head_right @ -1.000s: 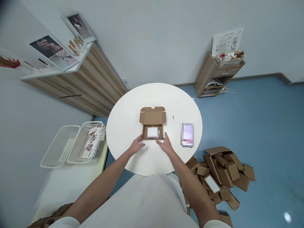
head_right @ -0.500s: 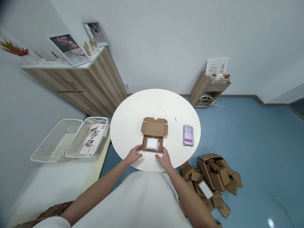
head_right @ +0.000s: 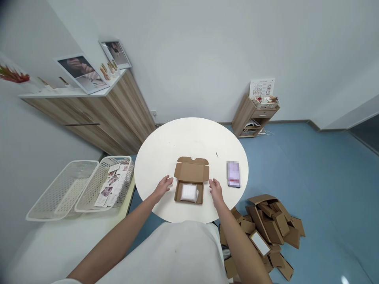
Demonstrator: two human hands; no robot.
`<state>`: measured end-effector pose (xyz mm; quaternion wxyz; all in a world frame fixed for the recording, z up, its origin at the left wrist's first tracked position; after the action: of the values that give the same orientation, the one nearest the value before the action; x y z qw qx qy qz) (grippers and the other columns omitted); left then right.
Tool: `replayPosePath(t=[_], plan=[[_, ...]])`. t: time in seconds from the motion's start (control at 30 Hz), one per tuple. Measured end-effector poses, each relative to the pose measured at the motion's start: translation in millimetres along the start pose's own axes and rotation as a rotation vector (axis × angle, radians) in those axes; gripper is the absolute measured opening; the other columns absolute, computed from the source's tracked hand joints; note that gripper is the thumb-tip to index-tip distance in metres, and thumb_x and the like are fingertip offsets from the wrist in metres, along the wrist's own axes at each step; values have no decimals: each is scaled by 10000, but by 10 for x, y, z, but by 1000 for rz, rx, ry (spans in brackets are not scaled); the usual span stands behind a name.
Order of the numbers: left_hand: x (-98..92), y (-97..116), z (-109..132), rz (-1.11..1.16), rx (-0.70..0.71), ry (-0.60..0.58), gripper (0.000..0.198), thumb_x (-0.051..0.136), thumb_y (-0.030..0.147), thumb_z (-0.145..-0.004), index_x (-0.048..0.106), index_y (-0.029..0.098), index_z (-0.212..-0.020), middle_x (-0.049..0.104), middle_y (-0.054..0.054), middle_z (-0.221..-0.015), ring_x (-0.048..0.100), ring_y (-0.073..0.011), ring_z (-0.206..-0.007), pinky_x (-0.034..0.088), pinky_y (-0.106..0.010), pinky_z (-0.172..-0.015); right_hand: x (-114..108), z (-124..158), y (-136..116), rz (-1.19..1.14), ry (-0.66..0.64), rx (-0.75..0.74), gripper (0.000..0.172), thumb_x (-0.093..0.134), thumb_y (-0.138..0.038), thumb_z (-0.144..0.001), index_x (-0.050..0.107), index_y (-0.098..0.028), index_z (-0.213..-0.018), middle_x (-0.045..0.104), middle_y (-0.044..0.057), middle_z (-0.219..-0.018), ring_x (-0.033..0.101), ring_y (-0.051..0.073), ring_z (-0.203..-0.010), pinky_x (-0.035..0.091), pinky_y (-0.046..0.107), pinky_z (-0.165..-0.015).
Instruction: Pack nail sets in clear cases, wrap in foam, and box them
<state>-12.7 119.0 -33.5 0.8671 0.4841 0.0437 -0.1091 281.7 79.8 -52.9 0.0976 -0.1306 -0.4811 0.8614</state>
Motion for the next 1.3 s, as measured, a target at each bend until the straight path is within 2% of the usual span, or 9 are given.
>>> replayPosePath(t=[0.13,0.23,0.37,0.47,0.57,0.7,0.87,1.03,1.3], plan=[[-15,219,-200,-75,-3,-17,588,320,627,-786,503,209,-1156,493,-126,-1260,521,-229,-1081,448,-308,-775,76,-339,-204,-139,-104,20,595,309,-649,-747,540,-221,-1090,568,75,-1120,577,201,-864,479,338,-706],[12,344,-307,-87,13,-13,584,291,634,-788,597,209,-1047,586,-107,-1133,569,-228,-963,450,-314,-733,150,-511,-260,-151,-130,61,623,268,-684,-737,581,-212,-995,598,57,-931,548,154,-649,460,301,-599],[144,437,-352,-91,31,-83,585,253,619,-804,649,221,-968,643,-80,-927,574,-192,-806,444,-314,-705,436,-538,-243,-156,-307,174,635,277,-737,-702,608,-202,-786,467,-15,-575,356,94,-427,378,257,-476],[224,435,-334,-85,15,-140,630,184,627,-811,621,233,-1035,630,-64,-914,565,-176,-796,437,-324,-725,568,-486,-320,-164,-371,171,616,318,-751,-682,592,-200,-694,368,-43,-498,279,77,-402,333,236,-440],[238,442,-305,-37,23,-158,663,150,639,-805,572,236,-1120,612,-63,-917,566,-169,-805,440,-317,-719,650,-410,-454,-183,-416,116,604,337,-737,-692,613,-200,-712,382,-40,-521,310,73,-415,350,229,-454],[204,439,-262,14,36,-151,686,130,657,-794,520,247,-1183,578,-73,-1005,566,-179,-899,445,-299,-735,667,-305,-566,-197,-424,61,636,288,-713,-732,624,-225,-964,456,-22,-609,429,98,-489,412,242,-530],[243,383,-164,47,4,-231,730,80,675,-784,375,246,-1296,467,-88,-1225,463,-223,-1132,409,-324,-850,621,-181,-520,-223,-399,44,693,179,-699,-765,570,-230,-1093,521,10,-707,524,140,-625,449,271,-650],[237,315,-44,127,1,-295,762,25,700,-756,254,281,-1350,391,-77,-1334,391,-252,-1210,342,-384,-939,593,-28,-425,-232,-427,24,719,139,-709,-758,539,-244,-1132,565,35,-816,560,181,-796,428,311,-807],[175,164,88,-25,55,-337,762,-41,672,-764,353,302,-1300,400,-45,-1354,359,-240,-1242,340,-406,-939,571,258,-289,17,-528,-17,730,91,-711,-758,461,-298,-1232,493,39,-1207,469,209,-1103,307,385,-972]])
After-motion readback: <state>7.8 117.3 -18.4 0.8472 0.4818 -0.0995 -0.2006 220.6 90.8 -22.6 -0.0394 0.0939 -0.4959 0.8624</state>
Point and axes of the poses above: each hand's wrist, its own z-axis away from the middle knuckle, its own x-axis out of the palm, y = z × x, the point moved 10 cm from there along -z, towards the middle knuckle
